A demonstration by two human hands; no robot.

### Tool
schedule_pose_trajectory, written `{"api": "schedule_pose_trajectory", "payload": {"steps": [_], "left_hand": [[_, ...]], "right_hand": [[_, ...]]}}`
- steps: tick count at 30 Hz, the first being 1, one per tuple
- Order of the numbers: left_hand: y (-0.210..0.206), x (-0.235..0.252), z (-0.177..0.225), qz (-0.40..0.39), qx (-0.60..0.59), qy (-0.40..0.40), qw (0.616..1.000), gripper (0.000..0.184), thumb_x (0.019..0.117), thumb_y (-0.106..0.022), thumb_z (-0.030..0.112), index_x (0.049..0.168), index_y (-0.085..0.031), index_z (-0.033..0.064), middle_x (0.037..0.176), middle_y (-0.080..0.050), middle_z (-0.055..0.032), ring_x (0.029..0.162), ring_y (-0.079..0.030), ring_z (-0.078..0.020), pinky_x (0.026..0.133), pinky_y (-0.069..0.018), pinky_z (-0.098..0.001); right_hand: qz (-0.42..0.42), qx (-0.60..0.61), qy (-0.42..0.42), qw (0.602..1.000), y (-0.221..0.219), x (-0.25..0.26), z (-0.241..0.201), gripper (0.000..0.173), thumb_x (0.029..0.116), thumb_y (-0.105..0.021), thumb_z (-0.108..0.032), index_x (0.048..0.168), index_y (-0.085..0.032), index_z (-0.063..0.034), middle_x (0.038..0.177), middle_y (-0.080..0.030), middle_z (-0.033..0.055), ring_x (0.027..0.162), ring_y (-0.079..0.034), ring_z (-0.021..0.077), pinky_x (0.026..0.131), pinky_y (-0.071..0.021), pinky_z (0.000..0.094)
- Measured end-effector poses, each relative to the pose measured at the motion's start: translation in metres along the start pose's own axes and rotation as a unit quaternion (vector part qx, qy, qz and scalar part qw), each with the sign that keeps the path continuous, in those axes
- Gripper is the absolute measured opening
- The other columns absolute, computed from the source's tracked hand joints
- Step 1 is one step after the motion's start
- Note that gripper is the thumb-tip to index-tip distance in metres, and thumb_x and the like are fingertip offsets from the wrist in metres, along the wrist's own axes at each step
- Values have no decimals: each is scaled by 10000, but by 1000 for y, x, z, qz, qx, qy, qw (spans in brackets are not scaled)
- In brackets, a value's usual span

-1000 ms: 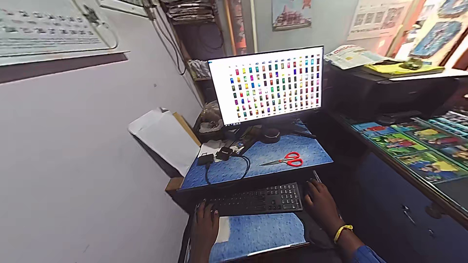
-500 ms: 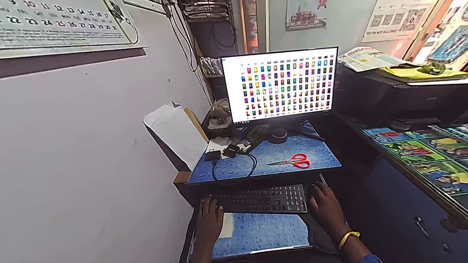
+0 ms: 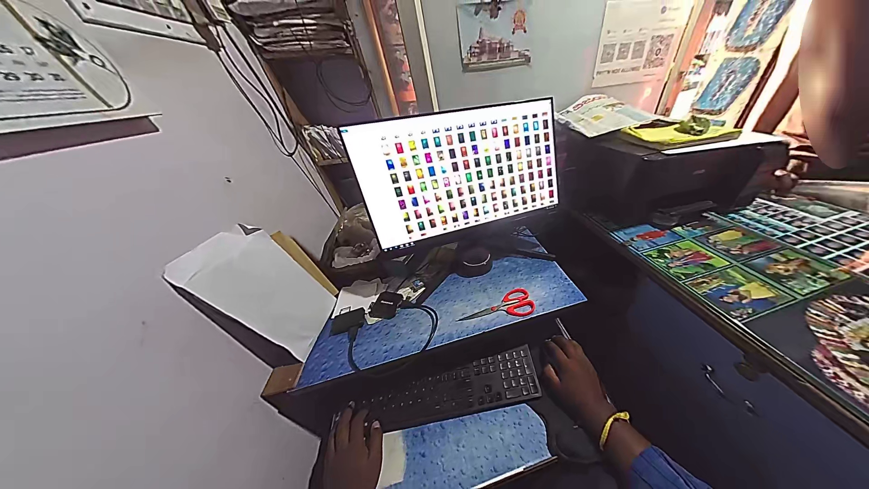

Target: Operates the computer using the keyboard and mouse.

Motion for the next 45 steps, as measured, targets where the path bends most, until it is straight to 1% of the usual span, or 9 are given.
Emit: {"api": "schedule_pose_trajectory", "payload": {"steps": [5,8,12,18,26,35,39,43,45], "left_hand": [[0,0,1,-7,-1,-2,1000,521,1008,-418,380,1264,-656,-6,1500,-476,-283,1411,-438,-464,1160,-344,-595],[0,0,1,-13,-1,-3,1000,517,1012,-422,379,1272,-654,-3,1506,-467,-285,1419,-429,-463,1167,-342,-588],[-2,-1,1,-15,1,-7,1000,514,1014,-425,369,1266,-652,-17,1512,-463,-286,1426,-411,-483,1177,-324,-590],[0,0,1,-12,4,-9,1000,515,1015,-422,368,1269,-649,-19,1511,-468,-277,1425,-417,-473,1178,-322,-587],[3,0,5,-10,-3,-13,1000,530,1013,-411,375,1261,-649,-27,1502,-474,-287,1415,-427,-479,1169,-330,-592],[-2,-1,0,-7,2,-10,1000,532,1015,-403,391,1268,-652,-6,1513,-471,-267,1425,-422,-459,1171,-328,-591],[-1,-1,1,-5,2,-12,1000,537,1015,-400,392,1266,-651,-11,1513,-469,-271,1427,-419,-462,1174,-327,-584],[0,-1,1,3,-4,-13,1000,515,1009,-422,374,1255,-657,-12,1507,-480,-266,1424,-425,-459,1173,-329,-582],[0,-1,1,3,-2,-14,1000,520,1010,-419,384,1256,-657,-7,1510,-477,-263,1426,-423,-457,1173,-328,-582]], "right_hand": [[7,-1,-8,1000,0,0,2,470,948,-499,-378,1339,-674,-184,1439,-595,88,1359,-535,272,1099,-469,454],[20,-8,-11,1000,1,0,3,469,939,-502,-367,1329,-683,-181,1428,-605,80,1343,-548,273,1083,-482,449],[49,-12,9,999,-5,1,8,467,940,-518,-357,1326,-693,-164,1405,-624,104,1311,-579,297,1061,-502,445],[58,-15,16,998,-6,1,7,466,946,-515,-358,1331,-688,-161,1403,-626,105,1303,-586,295,1065,-499,441],[58,-18,13,998,-3,1,6,460,944,-510,-356,1317,-696,-161,1394,-629,107,1304,-585,289,1065,-500,435],[54,-18,14,998,-5,1,7,465,945,-507,-362,1323,-691,-164,1406,-621,109,1308,-582,289,1062,-501,434],[48,-20,9,999,-4,1,6,463,946,-515,-365,1328,-688,-169,1412,-617,105,1305,-582,287,1055,-505,437],[57,-16,13,998,-4,2,5,454,941,-517,-345,1313,-698,-156,1404,-623,113,1303,-586,293,1064,-499,438],[50,-13,14,999,-4,2,5,460,940,-517,-343,1325,-689,-158,1413,-617,109,1317,-575,286,1077,-489,435]]}}
Point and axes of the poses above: each hand's wrist, its own x-axis towards the middle knuckle, its own y-axis out of the back of the hand, z = x × y, the point moved 9 cm from there along x, towards the middle knuckle
